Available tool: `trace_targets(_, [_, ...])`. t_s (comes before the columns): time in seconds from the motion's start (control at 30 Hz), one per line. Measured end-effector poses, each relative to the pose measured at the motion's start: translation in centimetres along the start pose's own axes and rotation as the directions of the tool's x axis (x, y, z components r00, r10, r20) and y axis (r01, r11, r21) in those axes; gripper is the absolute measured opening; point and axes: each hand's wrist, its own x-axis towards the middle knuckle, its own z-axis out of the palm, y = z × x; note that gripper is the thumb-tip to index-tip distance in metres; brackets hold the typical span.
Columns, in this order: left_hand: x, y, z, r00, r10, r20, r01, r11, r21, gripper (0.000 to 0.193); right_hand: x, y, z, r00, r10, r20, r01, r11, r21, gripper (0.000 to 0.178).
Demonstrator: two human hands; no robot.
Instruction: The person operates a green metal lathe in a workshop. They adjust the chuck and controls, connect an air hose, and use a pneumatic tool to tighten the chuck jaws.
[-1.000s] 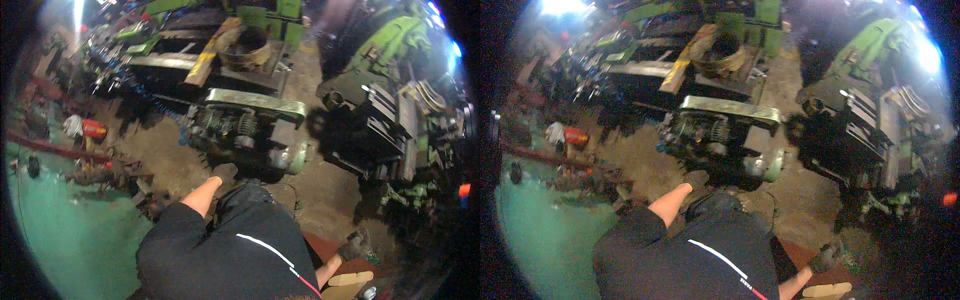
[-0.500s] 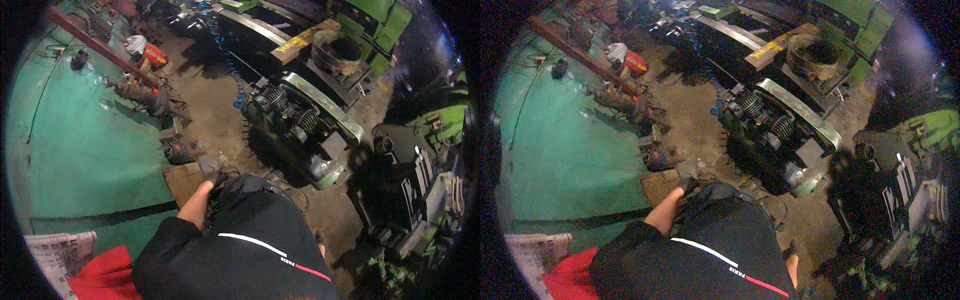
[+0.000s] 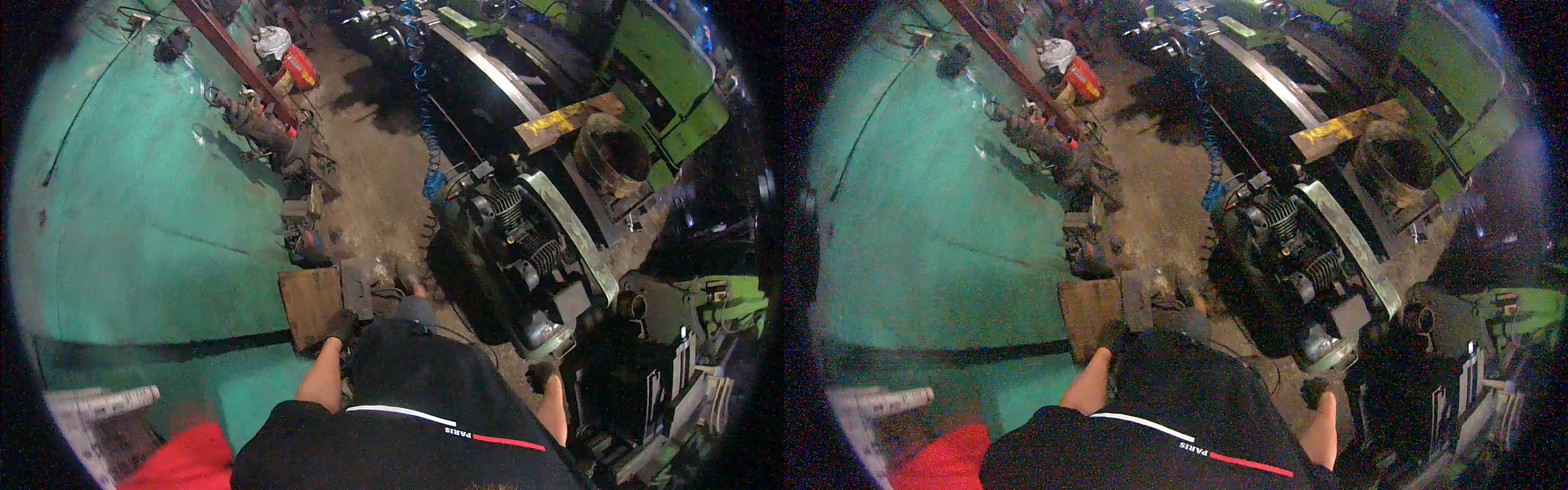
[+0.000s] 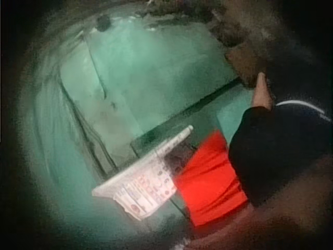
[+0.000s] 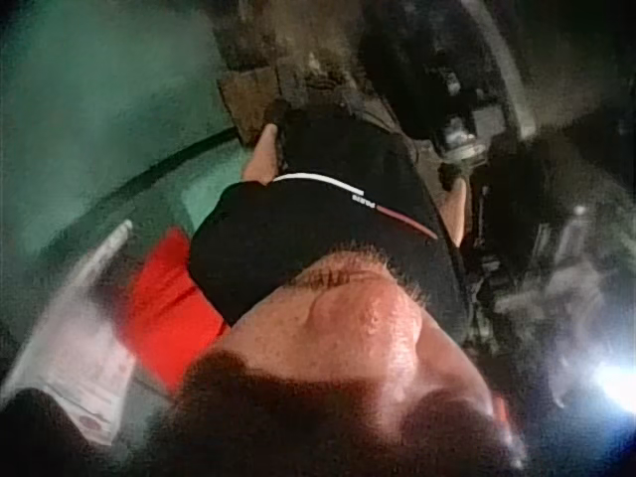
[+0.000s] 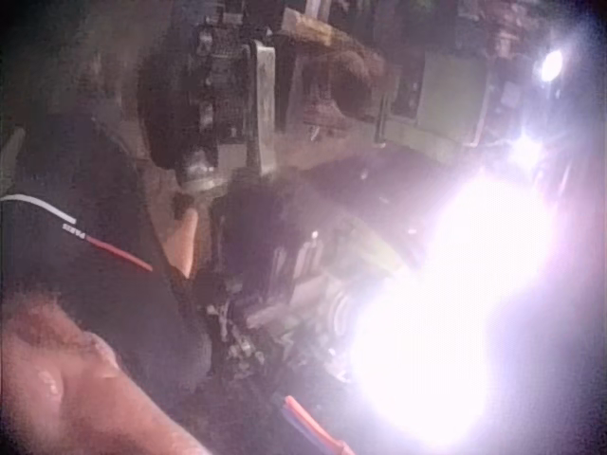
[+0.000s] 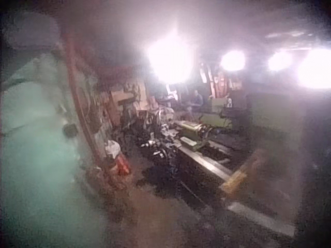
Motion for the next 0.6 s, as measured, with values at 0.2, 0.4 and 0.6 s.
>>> trace_targets(0.2, [9.5, -4.1, -3.0, 0.99, -0.112, 0.09, 0.112, 0.994, 0.003, 0.045, -8.5, -14.9, 6.6, 0.94, 0.23, -0.253, -0.22, 0.973, 0.07, 0.051])
trace_targets(0.4, [21.3, -10.7, -9.9, 0.976, 0.069, 0.204, -0.076, 0.997, 0.03, 0.043, -10.0, -23.7, 14.4, 0.912, 0.396, -0.11, -0.411, 0.875, -0.257, 0.05])
trace_targets(0.6, [30.5, -12.9, -20.4, 0.99, 0.015, 0.14, -0.021, 0.999, 0.04, 0.06, -4.9, -34.1, 23.4, 0.939, 0.28, 0.198, 0.055, 0.445, -0.894, 0.05])
